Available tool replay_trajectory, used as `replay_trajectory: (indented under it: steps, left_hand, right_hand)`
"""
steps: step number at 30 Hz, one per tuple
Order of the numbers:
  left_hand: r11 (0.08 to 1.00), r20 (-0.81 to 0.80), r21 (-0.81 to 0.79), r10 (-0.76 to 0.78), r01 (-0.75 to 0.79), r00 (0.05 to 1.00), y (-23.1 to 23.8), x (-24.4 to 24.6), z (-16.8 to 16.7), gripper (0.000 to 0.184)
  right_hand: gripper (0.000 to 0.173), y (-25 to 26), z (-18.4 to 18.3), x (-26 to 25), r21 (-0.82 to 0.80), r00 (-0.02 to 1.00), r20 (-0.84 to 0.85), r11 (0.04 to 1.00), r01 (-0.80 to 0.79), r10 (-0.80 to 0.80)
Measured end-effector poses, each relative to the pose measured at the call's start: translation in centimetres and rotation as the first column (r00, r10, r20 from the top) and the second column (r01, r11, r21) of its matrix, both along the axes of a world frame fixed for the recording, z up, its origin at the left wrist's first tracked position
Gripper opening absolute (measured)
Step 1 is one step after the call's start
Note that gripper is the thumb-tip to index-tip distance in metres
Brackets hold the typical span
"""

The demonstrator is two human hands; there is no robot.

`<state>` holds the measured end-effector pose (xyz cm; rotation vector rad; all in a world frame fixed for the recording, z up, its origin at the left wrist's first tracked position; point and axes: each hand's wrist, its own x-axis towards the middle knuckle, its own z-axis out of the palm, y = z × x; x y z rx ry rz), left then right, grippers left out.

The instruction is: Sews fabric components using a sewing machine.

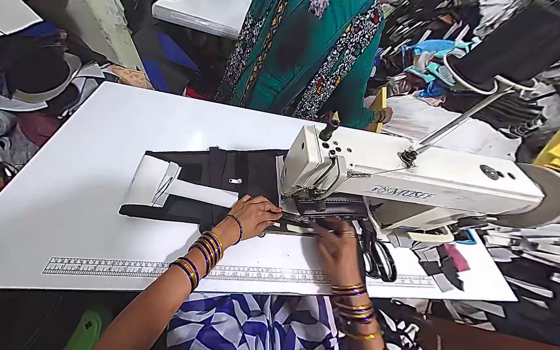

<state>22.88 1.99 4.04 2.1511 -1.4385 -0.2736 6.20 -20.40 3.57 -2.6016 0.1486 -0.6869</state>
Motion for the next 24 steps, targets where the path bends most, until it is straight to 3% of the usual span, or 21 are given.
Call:
replay_trajectory:
  steps: [2,5,9,19,24]
  left_hand:
    - [1.000,-0.006,0.003,0.025,-0.025,1.000,-0.2,0.0,-0.1,0.036]
    - [0.999,-0.007,-0.009,0.043,-0.043,0.999,-0.5,0.4,-0.3,0.037]
    - [1.000,0.035,-0.003,0.030,-0.030,0.999,-0.7,1.4,-0.7,0.037]
    - [0.996,0.081,-0.006,0.090,-0.090,0.993,-1.4,2.3,-0.4,0.031]
    - [0.992,-0.030,-0.004,0.128,-0.128,0.991,-1.4,1.4,-0.1,0.034]
  right_hand:
    - [0.027,-3.8,1.7,-1.6,-0.001,0.992,0.005,0.993,0.122,-0.122]
    - [0.026,-9.8,4.3,-4.0,-0.129,0.946,-0.011,0.939,0.319,-0.323]
    - [0.029,-14.1,5.5,-5.8,-0.164,0.869,-0.066,0.864,0.475,-0.490]
    - [0.030,-12.1,3.2,-5.3,-0.316,0.799,0.015,0.756,0.574,-0.601]
    - [0.030,-11.6,2.0,-5.2,-0.303,0.782,-0.009,0.747,0.592,-0.624]
